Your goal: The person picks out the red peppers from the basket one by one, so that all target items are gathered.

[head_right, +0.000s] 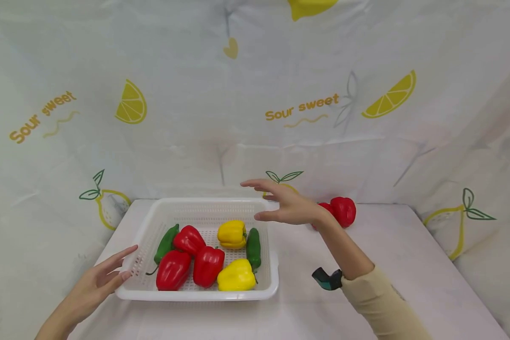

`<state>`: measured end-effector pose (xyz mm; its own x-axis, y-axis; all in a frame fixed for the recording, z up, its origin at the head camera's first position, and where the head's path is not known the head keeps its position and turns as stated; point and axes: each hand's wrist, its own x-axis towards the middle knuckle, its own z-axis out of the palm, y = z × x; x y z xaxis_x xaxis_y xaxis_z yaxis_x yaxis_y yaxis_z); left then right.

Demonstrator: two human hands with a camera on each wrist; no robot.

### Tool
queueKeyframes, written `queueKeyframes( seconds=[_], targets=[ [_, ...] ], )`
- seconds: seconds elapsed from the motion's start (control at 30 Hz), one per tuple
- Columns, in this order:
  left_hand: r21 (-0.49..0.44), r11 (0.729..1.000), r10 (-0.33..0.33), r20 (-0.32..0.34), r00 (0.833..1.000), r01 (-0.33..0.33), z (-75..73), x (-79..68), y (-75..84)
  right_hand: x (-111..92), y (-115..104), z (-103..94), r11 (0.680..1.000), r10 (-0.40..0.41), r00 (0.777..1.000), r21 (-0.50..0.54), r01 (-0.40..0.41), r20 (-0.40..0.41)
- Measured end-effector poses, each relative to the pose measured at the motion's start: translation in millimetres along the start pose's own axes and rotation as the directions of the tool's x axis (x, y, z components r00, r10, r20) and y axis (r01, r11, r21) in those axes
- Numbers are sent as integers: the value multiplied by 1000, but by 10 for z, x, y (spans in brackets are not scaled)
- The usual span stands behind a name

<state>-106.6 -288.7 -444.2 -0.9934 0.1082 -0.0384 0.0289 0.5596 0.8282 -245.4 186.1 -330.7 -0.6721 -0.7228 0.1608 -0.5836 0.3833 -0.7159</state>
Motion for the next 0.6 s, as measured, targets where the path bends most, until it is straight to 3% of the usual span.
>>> queueKeyframes(
  seconds=[0.2,0.6],
  targets=[
    [-3,1000,5,11,1000,-5,0,-1,-21,121,-97,98,999,34,999,25,-35,40],
    [7,998,58,-8,998,-58,13,7,-36,458,-311,309,997,-40,977,69,26,209]
  ],
)
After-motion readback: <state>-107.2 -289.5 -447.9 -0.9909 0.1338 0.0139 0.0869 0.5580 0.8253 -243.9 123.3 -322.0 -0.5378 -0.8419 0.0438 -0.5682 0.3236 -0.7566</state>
